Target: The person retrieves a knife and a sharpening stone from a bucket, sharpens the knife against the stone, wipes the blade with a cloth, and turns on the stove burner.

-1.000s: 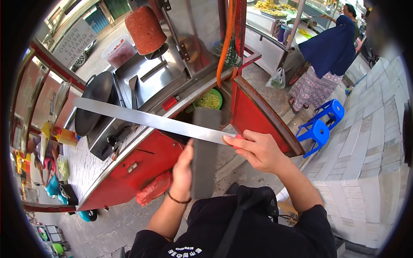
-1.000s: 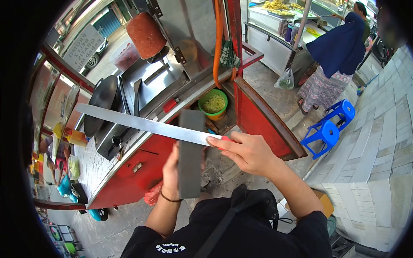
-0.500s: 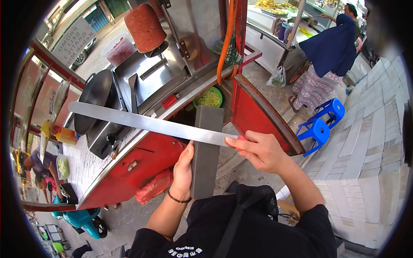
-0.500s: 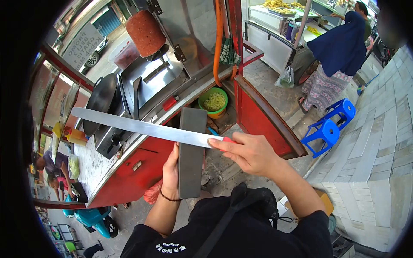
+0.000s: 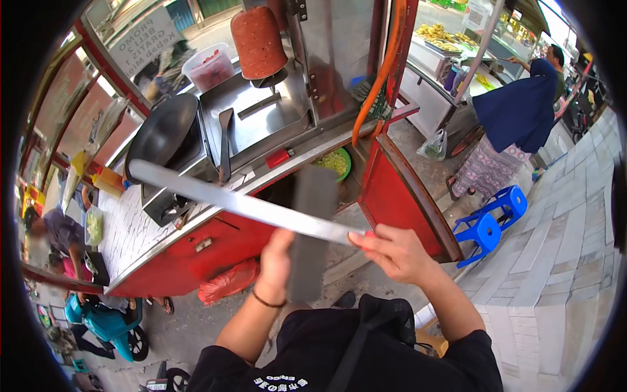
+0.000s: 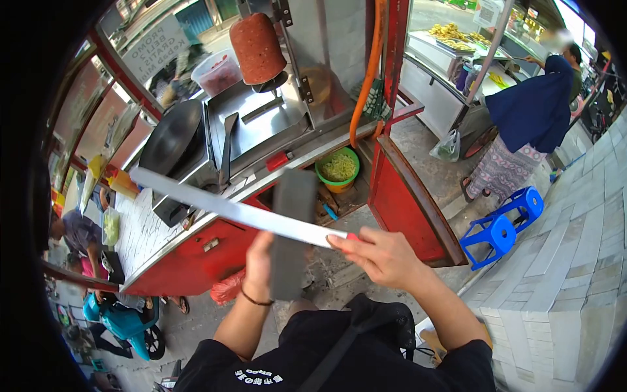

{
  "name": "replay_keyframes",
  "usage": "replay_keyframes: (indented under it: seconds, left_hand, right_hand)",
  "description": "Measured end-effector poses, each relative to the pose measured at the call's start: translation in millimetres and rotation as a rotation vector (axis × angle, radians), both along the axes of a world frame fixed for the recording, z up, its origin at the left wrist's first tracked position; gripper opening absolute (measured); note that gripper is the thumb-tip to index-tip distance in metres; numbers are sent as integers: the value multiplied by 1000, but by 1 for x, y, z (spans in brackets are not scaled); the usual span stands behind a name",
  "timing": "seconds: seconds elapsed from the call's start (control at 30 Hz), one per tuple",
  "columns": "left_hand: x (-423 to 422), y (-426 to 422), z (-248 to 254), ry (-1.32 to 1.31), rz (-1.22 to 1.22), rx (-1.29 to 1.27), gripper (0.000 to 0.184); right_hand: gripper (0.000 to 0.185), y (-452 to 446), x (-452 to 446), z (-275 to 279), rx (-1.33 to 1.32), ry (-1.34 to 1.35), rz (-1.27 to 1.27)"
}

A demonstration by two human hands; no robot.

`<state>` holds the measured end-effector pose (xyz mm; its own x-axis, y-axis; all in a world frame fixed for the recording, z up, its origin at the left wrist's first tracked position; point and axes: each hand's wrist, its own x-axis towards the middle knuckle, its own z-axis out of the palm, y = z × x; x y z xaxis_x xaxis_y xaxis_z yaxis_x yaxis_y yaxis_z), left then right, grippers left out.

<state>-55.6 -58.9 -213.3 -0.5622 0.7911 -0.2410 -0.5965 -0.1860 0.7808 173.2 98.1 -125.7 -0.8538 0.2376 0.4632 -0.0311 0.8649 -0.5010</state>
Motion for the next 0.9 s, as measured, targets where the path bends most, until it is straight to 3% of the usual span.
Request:
replay_keyframes:
  seconds: [0.03,0.07,0.1,0.13,0.2,0.27,0.33,0.43,0.47,0.5,0.57,0.6,0.67,0.73,0.8,0.9]
  left_hand:
    - [-6,1,61,-138,106,145,48]
    - [-16,-6,106,-63,36,304,51]
    - [-45,-19,110,-156,77,423,51]
    - [-66,-29,110,4,157,445,52]
    - [-72,-34,108,65,184,471,51]
    - [-34,-21,88,28,120,361,49]
    - [10,-12,62,-49,-144,119,48]
    - [33,2,28,89,-148,-8,51]
    - [3,-3,-20,106,67,-57,50]
    - [-1,-1,58,-46,75,84,51]
    - [-42,-17,102,-74,115,411,55]
    - [-66,-27,103,36,145,425,54]
    - [-79,-37,100,37,-83,505,53]
    - [-33,-13,81,103,112,352,52]
    - [15,-5,66,-69,-177,81,50]
    - [31,8,33,131,-163,-18,49]
  right_hand:
    - [46,-6,8,-11,16,-72,28]
    - [46,-12,19,-25,12,-72,40]
    - [47,-17,31,-41,-7,-109,51]
    - [47,-18,40,-51,-26,-144,60]
    - [48,-12,46,-47,-17,-159,42]
    - [48,5,35,-28,55,-138,7]
    - [47,11,9,-7,60,-136,-4]
    - [46,6,-8,7,-35,-8,0]
    - [46,2,-2,-2,-37,-7,5]
    - [45,-3,8,-19,-27,-64,31]
    - [44,-13,30,-46,-34,-124,65]
    - [44,-10,39,-48,-33,-117,68]
    - [44,-5,51,-50,-2,-170,53]
    - [45,8,37,-28,45,-214,15]
    - [45,17,9,-8,32,-66,-24]
    - [45,13,-8,4,-46,33,-4]
